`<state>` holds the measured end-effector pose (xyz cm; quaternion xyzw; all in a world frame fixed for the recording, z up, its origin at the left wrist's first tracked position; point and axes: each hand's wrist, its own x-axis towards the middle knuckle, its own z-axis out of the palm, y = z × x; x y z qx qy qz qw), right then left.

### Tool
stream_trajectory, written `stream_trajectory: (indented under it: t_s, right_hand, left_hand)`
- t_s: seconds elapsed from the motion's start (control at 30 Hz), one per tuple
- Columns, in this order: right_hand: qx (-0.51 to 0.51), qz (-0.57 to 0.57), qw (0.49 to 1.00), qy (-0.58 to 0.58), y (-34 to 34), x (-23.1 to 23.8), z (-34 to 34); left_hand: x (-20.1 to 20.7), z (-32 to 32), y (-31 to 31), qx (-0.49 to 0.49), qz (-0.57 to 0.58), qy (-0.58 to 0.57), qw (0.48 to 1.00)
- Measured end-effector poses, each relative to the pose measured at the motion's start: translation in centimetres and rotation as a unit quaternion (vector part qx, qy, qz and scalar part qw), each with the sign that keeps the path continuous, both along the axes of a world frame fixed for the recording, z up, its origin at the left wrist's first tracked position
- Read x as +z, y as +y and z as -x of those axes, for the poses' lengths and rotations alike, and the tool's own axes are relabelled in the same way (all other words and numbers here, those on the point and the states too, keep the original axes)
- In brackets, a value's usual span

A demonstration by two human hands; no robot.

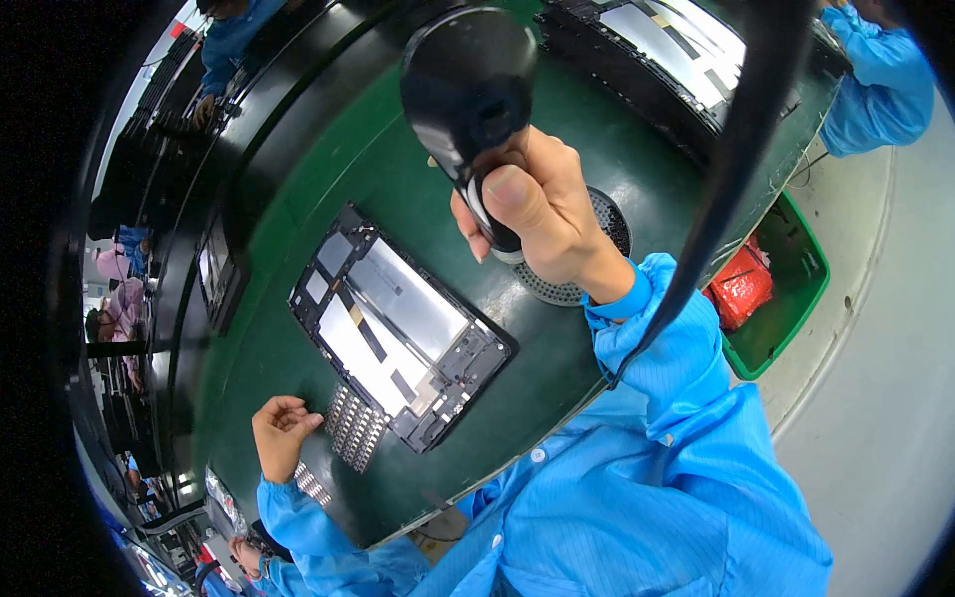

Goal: Installing internal electronic components and screws into tablet screen frames on an assembly line.

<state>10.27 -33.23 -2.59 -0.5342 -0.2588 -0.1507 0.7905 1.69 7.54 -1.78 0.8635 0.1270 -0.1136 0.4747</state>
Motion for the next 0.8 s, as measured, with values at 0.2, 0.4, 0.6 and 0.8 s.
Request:
stream_trajectory:
  t_s: [0.2, 0.4, 0.6, 0.8]
  right_hand:
    - [-0.018, 0.035, 0.997, 0.061, -1.0, 0.7, 0.6]
    - [0.037, 0.004, 0.999, 0.018, -1.3, 1.0, 0.5]
    - [-0.014, 0.008, 0.999, 0.037, -2.6, 2.5, 1.1]
    - [-0.038, 0.049, 0.998, 0.013, -4.2, 2.4, 0.2]
  left_hand:
    - [1.6, -2.1, -13.6, -0.184, -0.096, -0.243, 0.948]
    - [-1.5, -5.3, -25.8, -0.293, -0.048, -0.277, 0.914]
    - [-4.3, -6.7, -27.9, -0.329, -0.057, -0.327, 0.884]
    - [-2.8, -6.5, -27.0, -0.388, -0.098, -0.337, 0.853]
